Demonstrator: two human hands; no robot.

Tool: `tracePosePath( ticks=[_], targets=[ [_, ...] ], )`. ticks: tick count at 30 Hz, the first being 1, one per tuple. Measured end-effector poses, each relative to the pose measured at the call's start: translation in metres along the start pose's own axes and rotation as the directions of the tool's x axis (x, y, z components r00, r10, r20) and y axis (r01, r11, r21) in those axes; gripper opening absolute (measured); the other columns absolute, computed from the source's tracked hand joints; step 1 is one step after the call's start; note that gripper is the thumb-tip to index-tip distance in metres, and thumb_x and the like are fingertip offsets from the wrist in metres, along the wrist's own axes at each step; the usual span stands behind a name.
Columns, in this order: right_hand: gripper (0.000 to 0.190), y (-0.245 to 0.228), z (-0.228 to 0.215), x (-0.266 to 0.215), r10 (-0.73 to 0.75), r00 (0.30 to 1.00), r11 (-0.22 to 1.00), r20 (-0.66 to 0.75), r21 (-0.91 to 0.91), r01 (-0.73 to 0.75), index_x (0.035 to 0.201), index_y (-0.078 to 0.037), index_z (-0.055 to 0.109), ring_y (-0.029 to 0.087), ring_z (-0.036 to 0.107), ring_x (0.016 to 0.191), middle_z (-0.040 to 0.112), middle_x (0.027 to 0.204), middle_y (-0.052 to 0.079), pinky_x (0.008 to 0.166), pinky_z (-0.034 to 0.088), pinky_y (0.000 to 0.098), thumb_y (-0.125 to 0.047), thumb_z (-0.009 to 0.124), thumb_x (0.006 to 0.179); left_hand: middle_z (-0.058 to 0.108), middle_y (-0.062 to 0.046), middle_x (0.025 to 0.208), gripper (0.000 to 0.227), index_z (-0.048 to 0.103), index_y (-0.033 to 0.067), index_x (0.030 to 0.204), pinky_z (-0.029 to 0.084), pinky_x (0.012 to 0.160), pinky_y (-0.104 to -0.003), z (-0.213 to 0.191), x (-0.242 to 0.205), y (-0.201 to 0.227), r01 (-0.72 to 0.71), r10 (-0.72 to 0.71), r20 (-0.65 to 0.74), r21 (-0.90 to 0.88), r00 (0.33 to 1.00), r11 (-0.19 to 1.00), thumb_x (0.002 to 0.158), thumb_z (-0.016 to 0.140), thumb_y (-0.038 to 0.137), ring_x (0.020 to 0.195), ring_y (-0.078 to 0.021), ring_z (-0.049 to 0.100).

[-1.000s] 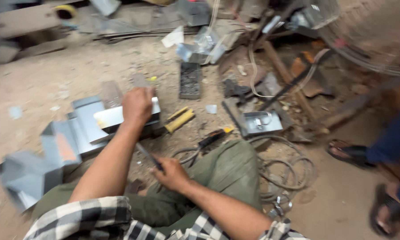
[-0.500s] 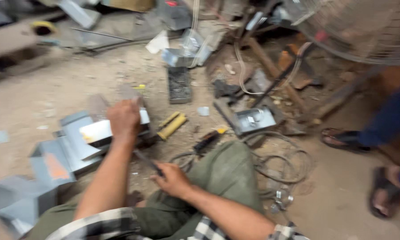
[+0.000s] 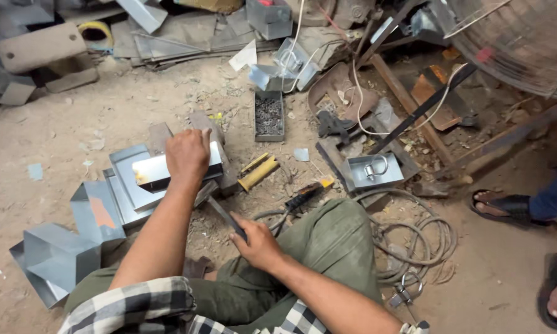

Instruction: The person welds the seams of metal boxes using an electrode holder and strikes the metal with a hammer to shape the parts on a workshop floor.

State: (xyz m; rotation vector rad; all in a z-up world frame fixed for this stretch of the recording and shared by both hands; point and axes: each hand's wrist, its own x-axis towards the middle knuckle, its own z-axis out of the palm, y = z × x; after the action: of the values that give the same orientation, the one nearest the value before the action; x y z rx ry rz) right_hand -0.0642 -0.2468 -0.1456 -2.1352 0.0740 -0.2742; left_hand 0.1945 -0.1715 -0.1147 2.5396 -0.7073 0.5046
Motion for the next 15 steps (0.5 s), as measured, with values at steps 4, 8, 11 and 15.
tracePosePath(
  ticks=[4, 8, 11, 15],
  targets=[
    [0.050, -0.011, -0.003, 0.006, 0.039, 0.999, 0.999, -0.002, -0.006, -0.039, 0.140, 0.001, 0.057, 0.043, 0.068, 0.105, 0.070, 0.116, 0.027, 0.090, 0.054, 0.0436, -0.013, 0.067, 0.093, 0.071, -0.019, 0.084, 0.038, 0.074, 0.0025, 0.082, 0.052, 0.077, -0.048, 0.003, -0.001, 0.001, -0.099, 0.099, -0.039, 0.008, 0.994, 0.995, 0.103, 0.062, 0.031, 0.083, -0.0373, 0.068],
    [0.051, -0.011, 0.000, 0.005, 0.130, 0.989, 0.992, 0.072, -0.012, -0.129, 0.142, -0.004, 0.058, 0.042, 0.069, 0.098, 0.071, 0.107, 0.026, 0.088, 0.054, 0.0432, -0.015, 0.065, 0.094, 0.070, -0.019, 0.083, 0.037, 0.073, 0.0020, 0.082, 0.052, 0.076, -0.048, 0.012, -0.003, -0.002, -0.072, 0.071, -0.009, -0.030, 0.997, 0.997, 0.103, 0.064, 0.031, 0.081, -0.0374, 0.068],
    [0.049, -0.007, 0.010, 0.008, -0.033, 0.999, 0.999, 0.002, 0.022, 0.033, 0.141, -0.002, 0.058, 0.043, 0.069, 0.102, 0.071, 0.111, 0.026, 0.087, 0.055, 0.0445, -0.011, 0.065, 0.093, 0.070, -0.019, 0.081, 0.036, 0.072, 0.0026, 0.081, 0.052, 0.074, -0.049, 0.015, -0.005, -0.012, -0.073, 0.074, -0.051, 0.013, 0.996, 0.997, 0.102, 0.065, 0.030, 0.079, -0.0374, 0.067],
    [0.048, 0.002, 0.002, 0.010, 0.046, 0.998, 0.999, -0.037, -0.019, -0.047, 0.141, -0.002, 0.058, 0.043, 0.069, 0.097, 0.070, 0.104, 0.027, 0.084, 0.054, 0.0463, -0.014, 0.066, 0.095, 0.069, -0.017, 0.085, 0.033, 0.072, 0.0048, 0.086, 0.050, 0.078, -0.050, 0.002, -0.003, -0.001, -0.058, 0.058, -0.009, -0.061, 0.998, 0.996, 0.106, 0.064, 0.028, 0.084, -0.0368, 0.067]
  ],
)
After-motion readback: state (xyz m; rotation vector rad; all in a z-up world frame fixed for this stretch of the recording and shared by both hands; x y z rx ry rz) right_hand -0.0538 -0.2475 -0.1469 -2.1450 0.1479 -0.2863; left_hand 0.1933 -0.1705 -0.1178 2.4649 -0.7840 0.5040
